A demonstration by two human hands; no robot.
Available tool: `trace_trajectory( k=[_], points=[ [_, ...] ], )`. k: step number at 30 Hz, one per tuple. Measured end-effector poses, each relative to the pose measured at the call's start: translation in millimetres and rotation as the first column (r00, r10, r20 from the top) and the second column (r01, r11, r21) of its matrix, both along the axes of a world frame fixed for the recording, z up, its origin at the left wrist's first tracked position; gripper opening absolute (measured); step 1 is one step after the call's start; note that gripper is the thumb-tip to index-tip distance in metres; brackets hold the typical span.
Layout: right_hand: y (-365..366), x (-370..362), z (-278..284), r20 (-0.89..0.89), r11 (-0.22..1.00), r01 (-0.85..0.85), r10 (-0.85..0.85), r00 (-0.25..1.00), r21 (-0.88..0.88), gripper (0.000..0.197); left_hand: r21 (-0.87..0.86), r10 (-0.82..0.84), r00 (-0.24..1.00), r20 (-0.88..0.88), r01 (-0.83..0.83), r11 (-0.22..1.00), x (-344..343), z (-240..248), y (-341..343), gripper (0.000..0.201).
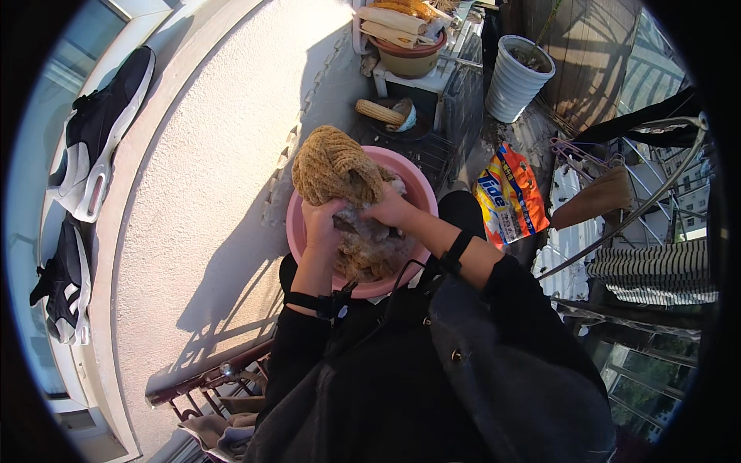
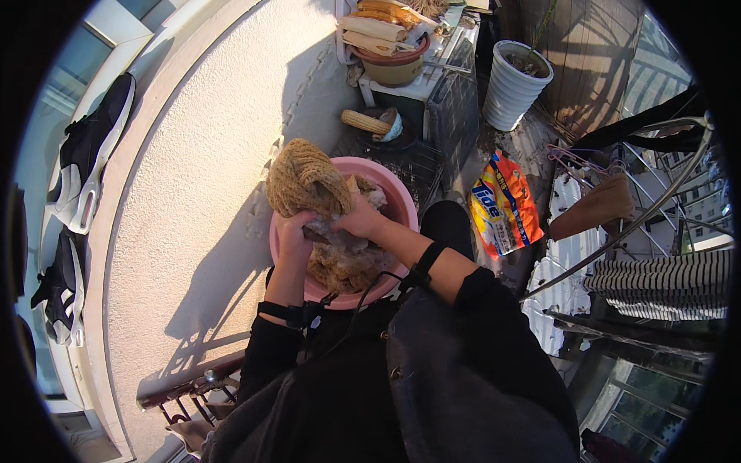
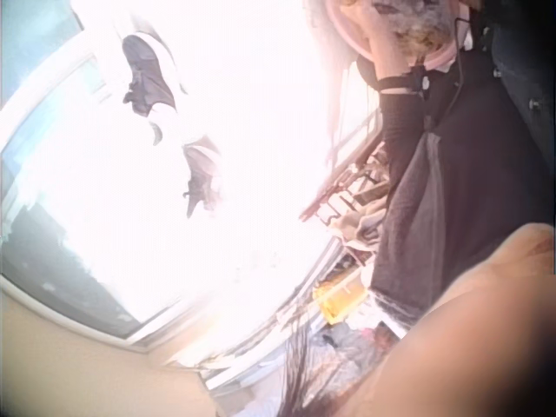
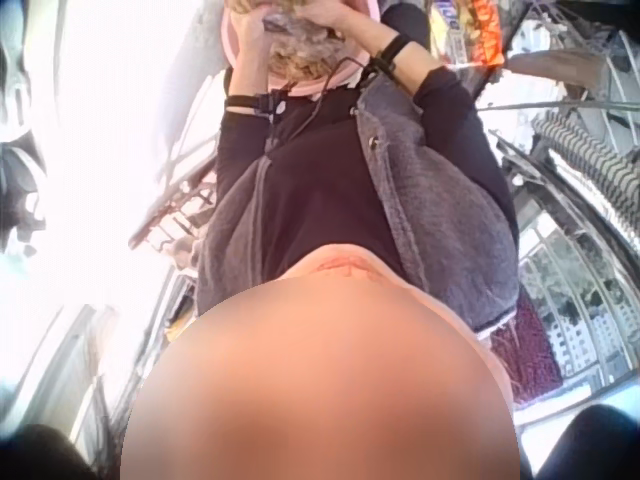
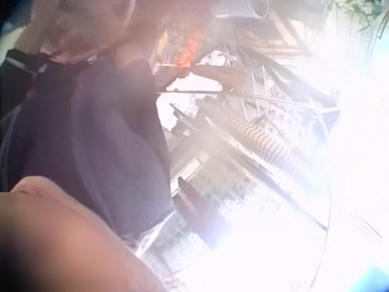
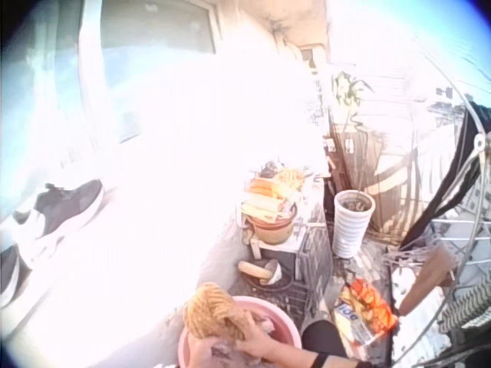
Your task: The person hand-washes a brown knitted garment in a pink basin filled with soapy water. They repeatedly submerge, agitate, and wring the item, then lift and squeeze it to remove excess water. The garment remains in the basin at the end of the clip.
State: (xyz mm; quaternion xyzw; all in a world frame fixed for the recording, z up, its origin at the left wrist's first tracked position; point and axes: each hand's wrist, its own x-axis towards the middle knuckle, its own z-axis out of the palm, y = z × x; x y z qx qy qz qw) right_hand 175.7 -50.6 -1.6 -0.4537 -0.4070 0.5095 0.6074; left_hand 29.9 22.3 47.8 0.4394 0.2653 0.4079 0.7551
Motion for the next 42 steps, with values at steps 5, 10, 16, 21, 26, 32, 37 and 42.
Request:
trace_trajectory(
  k=[5, 10, 16, 21, 26, 32, 37, 42],
  points=[
    [0.2, -1.0, 36.6, -0.107, 0.963, 0.131, -0.108, 0.988, 0.236, 0.056, 0.234, -0.178, 0.975, -0.130, 0.204, 0.951, -16.7, -3.1, 4.6, 0.072],
    [10.4, -4.0, 48.4, -0.044, 0.972, -0.027, 0.039, 0.998, 0.233, 0.071, 0.145, -0.311, 0.921, -0.233, 0.350, 0.925, -26.6, -40.4, -0.1, 0.073],
    [15.7, -22.4, 40.4, -0.027, 0.977, 0.046, -0.041, 0.999, 0.207, 0.065, 0.021, -0.089, 0.979, -0.185, 0.094, 0.995, -21.1, -48.9, -7.9, 0.062],
    [15.2, -18.2, 37.6, 0.123, 0.942, 0.147, -0.191, 0.974, 0.302, 0.082, -0.140, 0.027, 0.999, -0.029, -0.031, 0.990, -17.5, -47.5, -13.1, 0.061],
    [-5.4, 7.8, 19.9, 0.578, 0.985, -0.142, 0.062, 0.814, 0.094, 0.089, -0.294, 0.142, 0.986, 0.092, -0.110, 0.949, -19.2, -50.8, -12.5, 0.063],
    [-5.8, -1.8, -15.4, 0.373, 0.990, -0.100, 0.131, 0.918, -0.102, 0.073, -0.274, 0.110, 0.994, 0.012, -0.102, 0.956, -18.5, -44.3, -12.8, 0.061],
    [-9.9, -5.2, -21.1, 0.169, 0.999, -0.033, 0.036, 0.985, -0.021, 0.065, -0.010, -0.032, 0.999, 0.002, 0.032, 0.999, -16.0, -43.5, -14.7, 0.058],
    [-13.3, -4.3, -11.8, -0.001, 0.997, 0.069, -0.069, 0.998, -0.032, 0.054, 0.241, -0.237, 0.944, -0.231, 0.292, 0.926, -24.6, -52.4, -19.6, 0.066]
  ],
)
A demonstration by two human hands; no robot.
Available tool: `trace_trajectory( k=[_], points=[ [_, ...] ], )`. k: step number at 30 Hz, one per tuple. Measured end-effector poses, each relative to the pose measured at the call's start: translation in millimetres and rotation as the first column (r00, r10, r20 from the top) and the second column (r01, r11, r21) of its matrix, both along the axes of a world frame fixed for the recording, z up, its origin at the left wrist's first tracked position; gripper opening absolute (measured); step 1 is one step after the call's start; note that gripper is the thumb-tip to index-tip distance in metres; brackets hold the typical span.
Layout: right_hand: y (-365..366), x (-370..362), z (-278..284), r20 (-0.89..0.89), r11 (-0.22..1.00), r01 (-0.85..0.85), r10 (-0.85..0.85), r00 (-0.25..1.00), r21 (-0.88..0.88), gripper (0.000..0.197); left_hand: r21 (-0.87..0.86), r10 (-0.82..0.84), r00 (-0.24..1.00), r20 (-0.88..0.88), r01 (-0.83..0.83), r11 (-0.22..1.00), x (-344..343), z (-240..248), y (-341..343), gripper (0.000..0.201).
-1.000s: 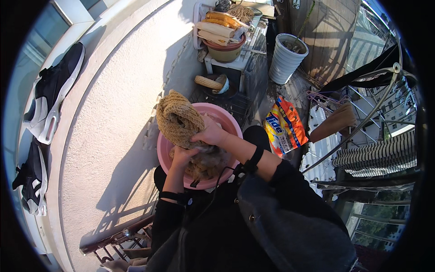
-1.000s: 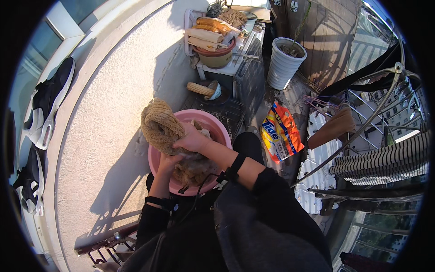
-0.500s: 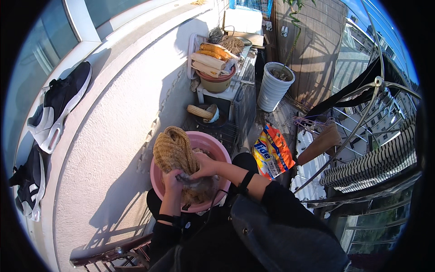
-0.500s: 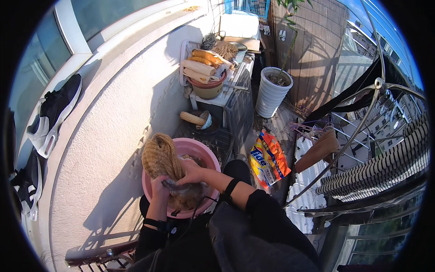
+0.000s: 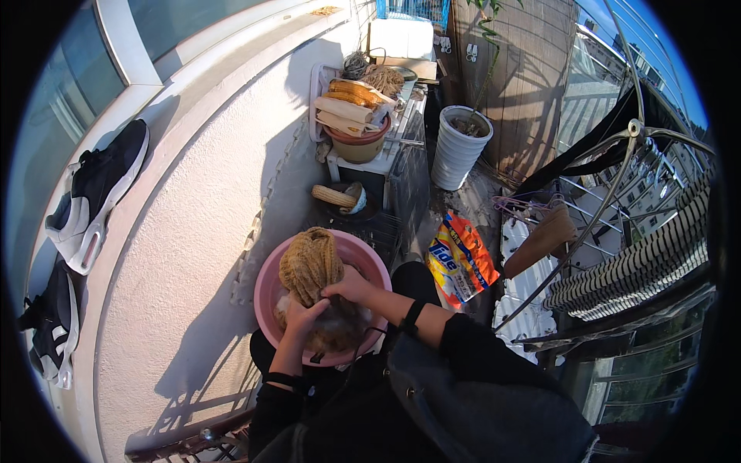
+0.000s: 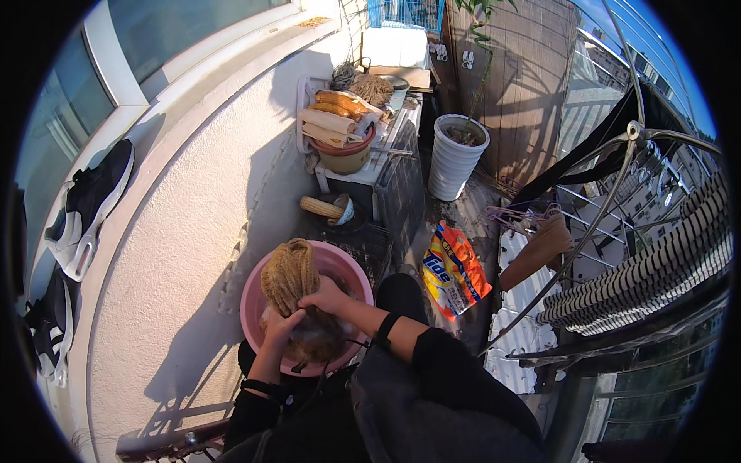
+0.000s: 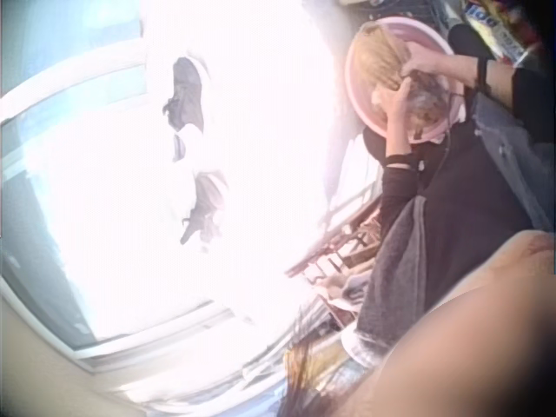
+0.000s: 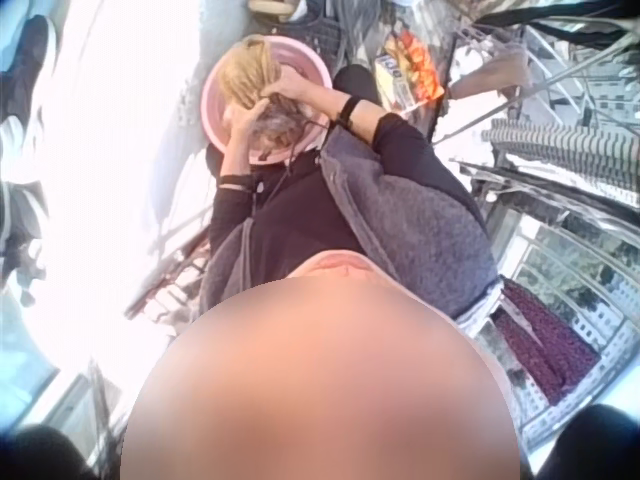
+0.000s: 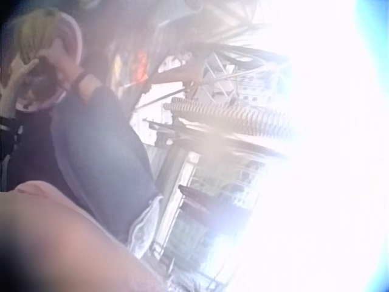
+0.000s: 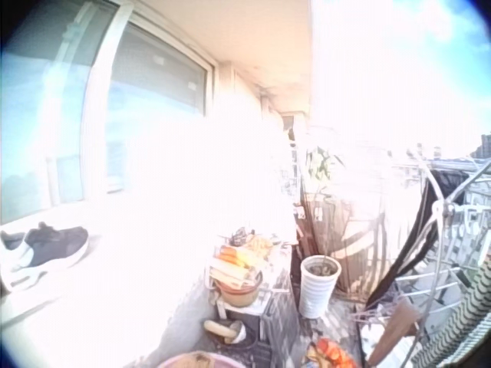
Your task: The person hand-washes a brown knitted garment in a pink basin filled with soapy water. They repeatedly submerge, agitate, and wring the item, then lift and squeeze it to remove excess water. The garment remains in the basin at the end of the clip.
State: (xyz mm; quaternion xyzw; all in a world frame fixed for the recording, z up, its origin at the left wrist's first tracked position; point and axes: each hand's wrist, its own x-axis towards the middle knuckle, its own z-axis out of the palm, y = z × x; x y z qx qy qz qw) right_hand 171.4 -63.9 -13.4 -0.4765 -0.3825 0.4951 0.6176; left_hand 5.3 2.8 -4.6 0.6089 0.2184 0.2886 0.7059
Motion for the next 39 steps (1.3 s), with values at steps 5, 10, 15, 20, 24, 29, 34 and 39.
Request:
trace_trajectory(
  k=[5, 10, 15, 20, 24, 29, 34, 39],
  points=[
    [8.6, -4.9, 13.4, -0.057, 0.998, 0.067, -0.067, 0.996, -0.002, 0.048, -0.004, -0.075, 0.986, -0.149, 0.075, 0.997, -5.6, -5.4, -0.8, 0.067],
    [15.2, -6.4, 19.1, -0.056, 0.991, 0.131, -0.129, 0.990, 0.027, 0.038, -0.076, 0.150, 0.980, -0.128, -0.160, 0.984, 4.5, -7.0, -2.4, 0.048],
    [21.7, -5.5, 7.8, 0.029, 0.998, 0.057, -0.057, 0.998, 0.021, 0.057, -0.263, 0.289, 0.957, -0.035, -0.288, 0.921, 5.6, -5.4, 0.9, 0.043],
    [12.8, 16.3, -3.7, 0.551, 0.984, -0.154, 0.178, 0.815, -0.090, 0.092, -0.385, 0.352, 0.936, 0.001, -0.325, 0.864, 4.0, 4.2, 15.4, 0.050],
    [6.8, 24.8, -14.3, 0.868, 0.993, -0.093, 0.104, 0.485, -0.067, 0.082, -0.479, 0.327, 0.934, 0.145, -0.223, 0.849, 7.2, 14.3, 18.3, 0.051],
    [11.5, 3.7, -24.1, 0.170, 0.999, -0.017, 0.023, 0.985, -0.037, 0.053, -0.413, 0.283, 0.953, 0.110, -0.215, 0.885, 8.9, 20.8, 17.6, 0.052],
    [9.0, 3.6, -9.5, -0.043, 0.994, 0.105, -0.106, 0.993, -0.026, 0.039, -0.093, 0.101, 0.993, -0.061, -0.106, 0.990, 4.2, 4.3, 17.1, 0.073],
    [13.9, 2.2, 10.5, -0.126, 0.981, 0.179, -0.187, 0.974, -0.072, 0.036, 0.121, -0.088, 0.985, -0.150, 0.107, 0.987, 0.5, -14.1, 14.4, 0.085]
  ],
)
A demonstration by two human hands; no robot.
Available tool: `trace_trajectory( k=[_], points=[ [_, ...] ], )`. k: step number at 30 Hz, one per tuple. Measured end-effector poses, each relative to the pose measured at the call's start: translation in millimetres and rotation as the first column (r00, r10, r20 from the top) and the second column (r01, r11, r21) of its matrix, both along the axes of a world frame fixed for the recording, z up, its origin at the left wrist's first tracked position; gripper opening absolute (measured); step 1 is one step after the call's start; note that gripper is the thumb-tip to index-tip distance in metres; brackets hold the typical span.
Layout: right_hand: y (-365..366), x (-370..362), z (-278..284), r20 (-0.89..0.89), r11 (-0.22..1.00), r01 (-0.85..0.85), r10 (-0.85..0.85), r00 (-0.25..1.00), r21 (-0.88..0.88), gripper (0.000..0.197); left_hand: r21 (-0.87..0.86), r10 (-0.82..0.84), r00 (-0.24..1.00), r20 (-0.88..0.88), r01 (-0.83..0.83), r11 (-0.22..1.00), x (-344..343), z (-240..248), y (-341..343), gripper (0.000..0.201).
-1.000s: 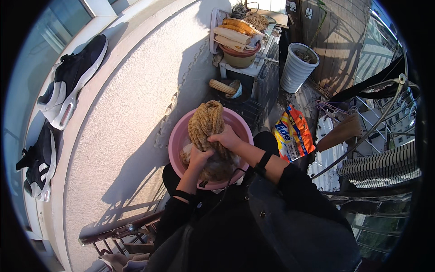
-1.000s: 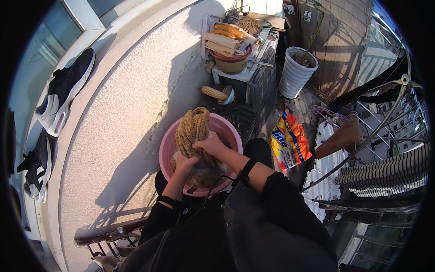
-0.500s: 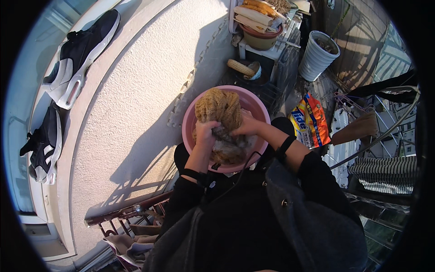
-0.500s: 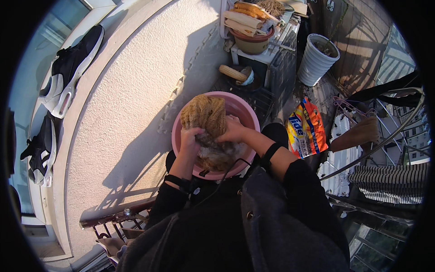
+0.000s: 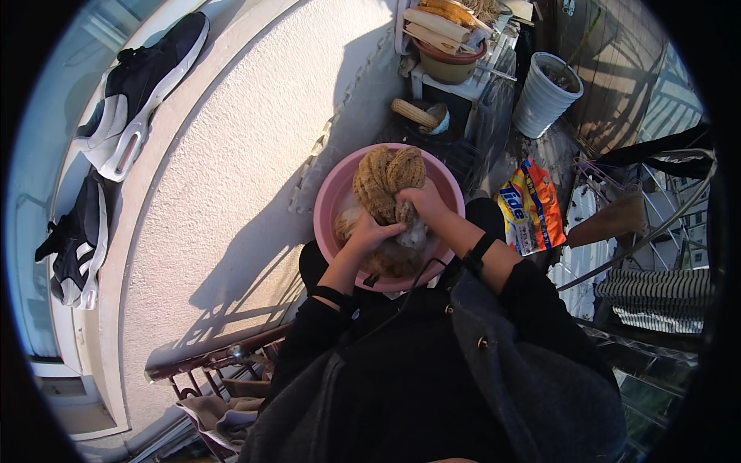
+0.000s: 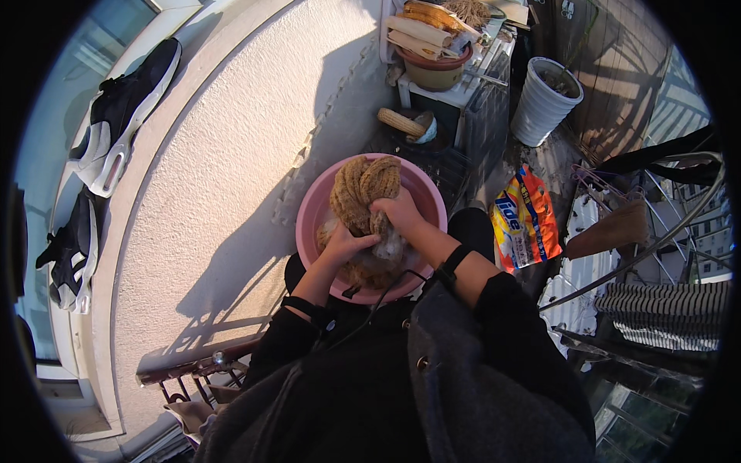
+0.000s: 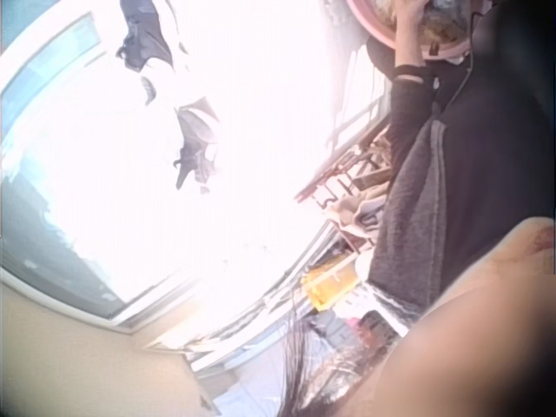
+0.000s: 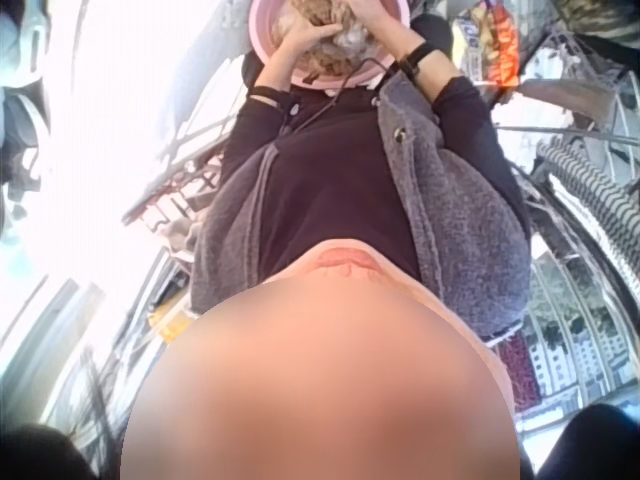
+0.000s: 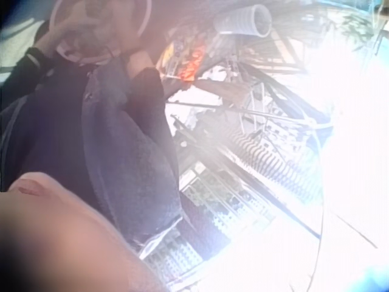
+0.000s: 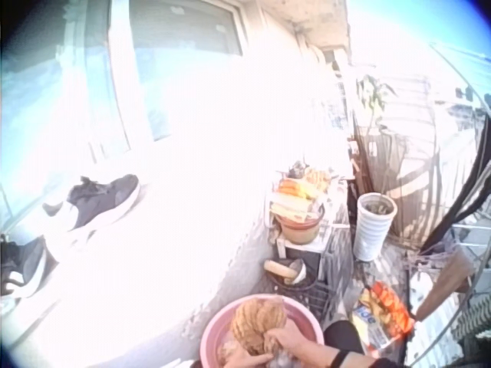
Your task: The person hand-washes a brown knitted garment in a pink basin filled with soapy water. They repeatedly submerge, agitate, and wring the item, then lift and squeeze it to remove excess water. The garment remains in the basin at the end of the clip.
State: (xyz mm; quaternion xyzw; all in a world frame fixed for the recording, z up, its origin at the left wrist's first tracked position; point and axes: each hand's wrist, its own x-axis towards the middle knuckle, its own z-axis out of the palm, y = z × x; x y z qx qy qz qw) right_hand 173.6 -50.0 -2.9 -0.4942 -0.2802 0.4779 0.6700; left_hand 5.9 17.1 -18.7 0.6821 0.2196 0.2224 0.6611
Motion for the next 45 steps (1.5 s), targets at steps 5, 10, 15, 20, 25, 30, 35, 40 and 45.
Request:
trace_trajectory(
  k=[5, 10, 15, 20, 25, 30, 35, 40, 45],
  points=[
    [4.7, -5.8, -4.9, 0.018, 0.998, 0.066, -0.066, 0.998, 0.025, 0.033, 0.139, 0.190, 0.965, -0.180, -0.166, 0.976, 6.5, -3.6, -3.1, 0.064],
    [19.4, -7.3, -18.3, 0.049, 0.995, 0.073, -0.076, 0.996, 0.063, 0.043, 0.028, 0.377, 0.899, -0.225, -0.380, 0.924, 12.9, -12.9, -2.6, 0.053],
    [-8.1, -6.2, -9.3, 0.839, 0.983, 0.136, 0.033, 0.543, -0.126, 0.068, -0.220, 0.426, 0.891, -0.157, -0.452, 0.865, 8.4, -28.0, 15.8, 0.051],
    [-36.1, -7.3, -8.7, 0.838, 0.974, 0.158, 0.053, 0.543, -0.164, 0.072, -0.251, 0.459, 0.883, -0.098, -0.468, 0.847, 8.7, -37.5, 19.6, 0.049],
    [-7.4, 12.8, -28.2, 0.637, 0.940, 0.201, 0.021, 0.771, -0.275, 0.057, 0.289, 0.595, 0.782, -0.186, -0.535, 0.794, 8.9, -20.3, 5.6, 0.061],
    [-0.2, 13.5, -16.3, 0.044, 0.982, 0.072, -0.066, 0.997, -0.173, 0.037, 0.574, 0.591, 0.806, -0.014, -0.477, 0.665, 1.7, 16.2, -12.9, 0.063],
    [-5.2, 1.2, 21.1, -0.396, 0.997, 0.022, 0.007, 0.918, 0.070, 0.031, -0.188, 0.386, 0.921, -0.049, -0.388, 0.902, 14.8, 41.3, -27.2, 0.057],
    [-13.9, -15.5, 53.1, -0.256, 0.999, -0.017, 0.029, 0.966, 0.049, 0.027, -0.315, 0.298, 0.950, 0.093, -0.256, 0.914, 24.5, 69.8, -31.7, 0.060],
    [-2.5, -12.9, 98.3, -0.148, 0.937, -0.110, 0.167, 0.975, 0.331, 0.027, -0.290, 0.283, 0.917, 0.282, -0.200, 0.936, 26.5, 105.8, -23.7, 0.060]
  ],
)
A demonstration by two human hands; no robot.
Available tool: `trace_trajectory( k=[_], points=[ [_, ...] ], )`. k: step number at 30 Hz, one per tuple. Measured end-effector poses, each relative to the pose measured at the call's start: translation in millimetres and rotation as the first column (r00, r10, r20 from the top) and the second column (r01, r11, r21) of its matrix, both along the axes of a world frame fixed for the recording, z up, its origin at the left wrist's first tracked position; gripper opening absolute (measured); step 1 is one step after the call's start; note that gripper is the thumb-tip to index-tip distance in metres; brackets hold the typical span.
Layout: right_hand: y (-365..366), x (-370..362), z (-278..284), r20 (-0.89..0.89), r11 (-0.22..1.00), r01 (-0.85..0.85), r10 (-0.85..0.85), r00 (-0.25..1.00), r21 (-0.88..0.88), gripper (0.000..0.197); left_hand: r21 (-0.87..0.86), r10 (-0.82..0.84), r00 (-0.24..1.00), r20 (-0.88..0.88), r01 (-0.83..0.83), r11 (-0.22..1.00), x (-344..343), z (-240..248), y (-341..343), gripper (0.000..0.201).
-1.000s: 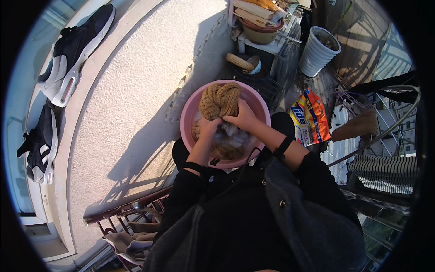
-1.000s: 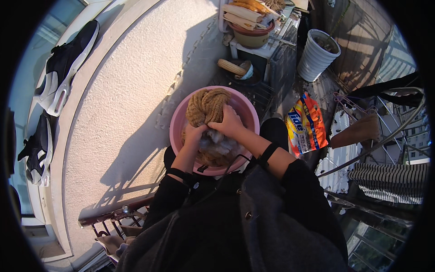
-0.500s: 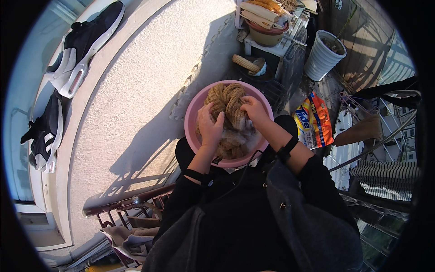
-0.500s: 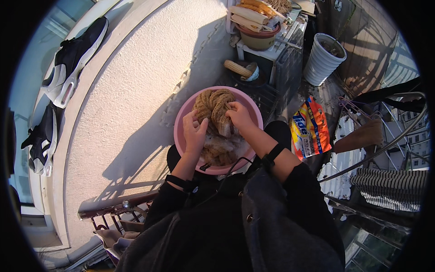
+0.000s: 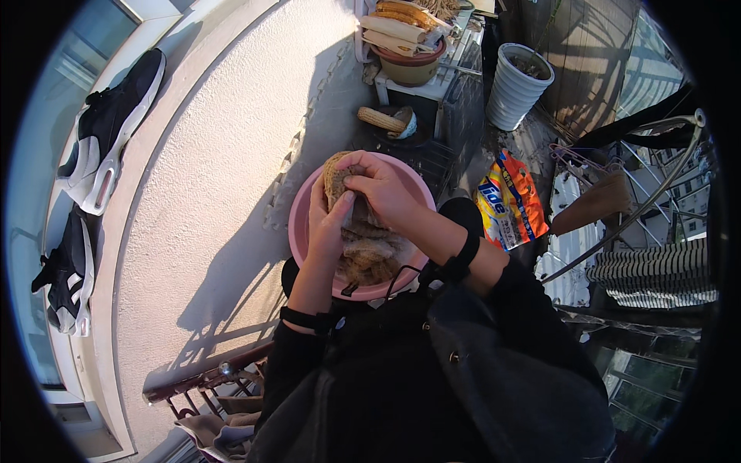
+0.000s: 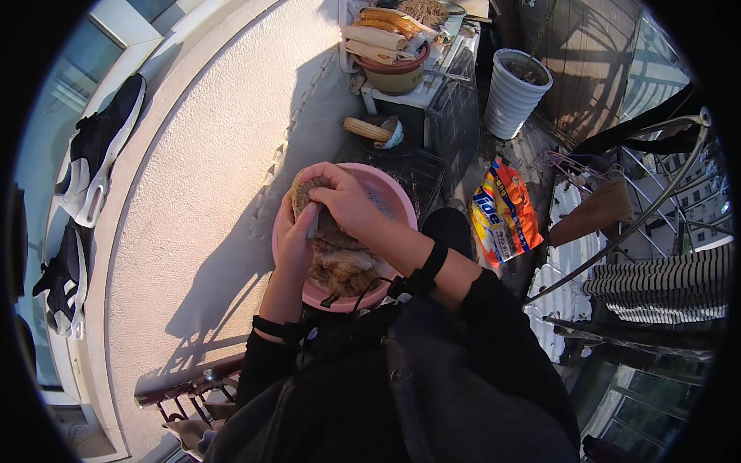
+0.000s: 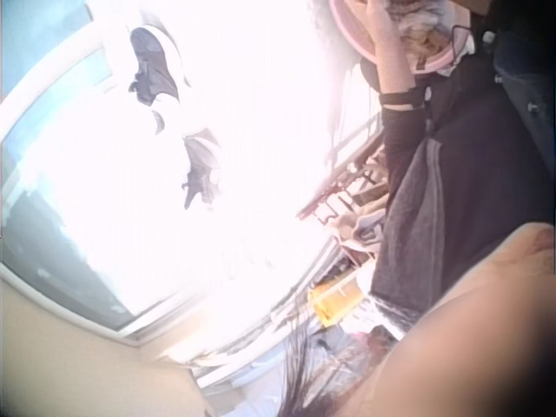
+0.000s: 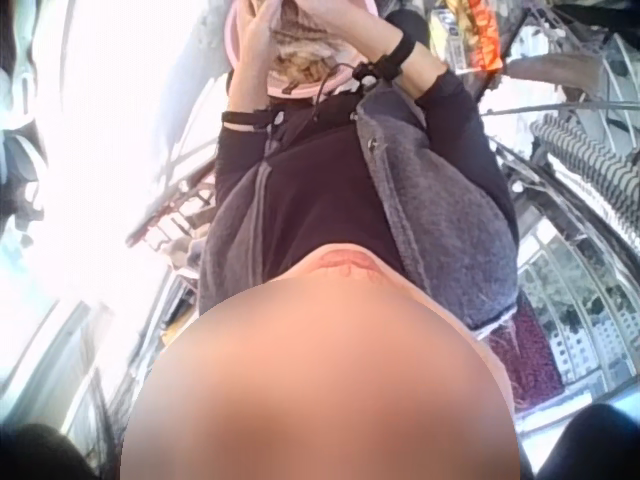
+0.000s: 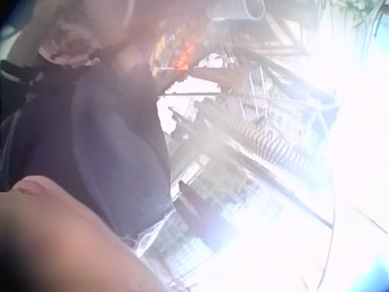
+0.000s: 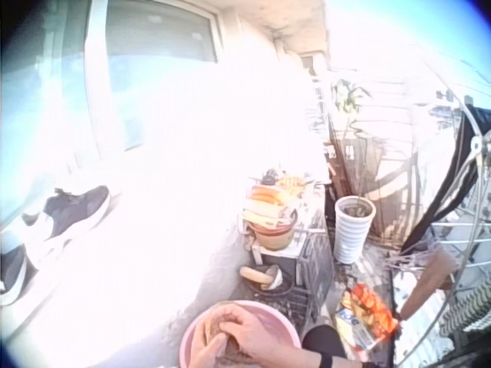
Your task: The person hand-washes a brown knitted garment in a pink basin filled with soapy water. They repeatedly submerge, agitate, and wring the item, then lift and squeeze it to remove excess water. The garment remains in the basin at the end of the clip.
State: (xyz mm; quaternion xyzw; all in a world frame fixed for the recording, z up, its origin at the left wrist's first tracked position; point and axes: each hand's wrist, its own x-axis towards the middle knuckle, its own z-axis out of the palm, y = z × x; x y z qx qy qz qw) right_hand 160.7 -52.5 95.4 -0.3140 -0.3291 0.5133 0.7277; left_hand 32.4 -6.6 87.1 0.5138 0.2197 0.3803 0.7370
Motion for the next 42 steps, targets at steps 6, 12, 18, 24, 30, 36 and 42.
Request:
trace_trajectory(
  k=[6, 12, 18, 24, 30, 36, 42],
  points=[
    [7.8, -1.2, 11.1, 0.378, 0.997, 0.025, -0.053, 0.924, 0.077, 0.031, 0.040, 0.097, 0.995, -0.029, -0.096, 0.995, -5.7, -1.3, 16.7, 0.050],
    [-2.4, 9.4, -19.5, 0.926, 0.973, 0.172, -0.204, 0.318, 0.156, 0.054, 0.179, 0.272, 0.923, -0.273, -0.229, 0.957, -22.6, -32.2, 24.6, 0.042],
    [11.0, 19.2, -42.6, 0.937, 0.983, -0.018, -0.169, 0.306, 0.183, 0.079, 0.212, 0.210, 0.942, -0.262, -0.156, 0.965, -28.0, -34.3, 34.1, 0.036],
    [23.9, 10.4, -67.5, 0.878, 0.991, -0.018, 0.125, 0.461, -0.132, 0.097, -0.086, 0.298, 0.954, 0.035, -0.295, 0.952, -4.1, -39.7, 37.1, 0.034],
    [22.2, 13.7, -77.2, 0.529, 0.960, -0.034, 0.182, 0.829, -0.277, 0.083, -0.098, 0.007, 0.998, 0.064, -0.001, 0.995, 8.8, -40.5, 21.5, 0.051],
    [29.7, 22.4, -93.9, 0.668, 0.948, 0.096, 0.140, 0.731, -0.303, 0.065, 0.622, 0.219, 0.828, -0.516, 0.187, 0.760, -13.2, -20.2, 22.8, 0.056],
    [43.7, 32.7, -81.6, 0.540, 0.916, -0.139, 0.338, 0.771, -0.376, 0.058, 0.902, 0.497, 0.773, -0.394, 0.430, 0.044, -21.9, -13.8, 38.2, 0.061]
  ],
)
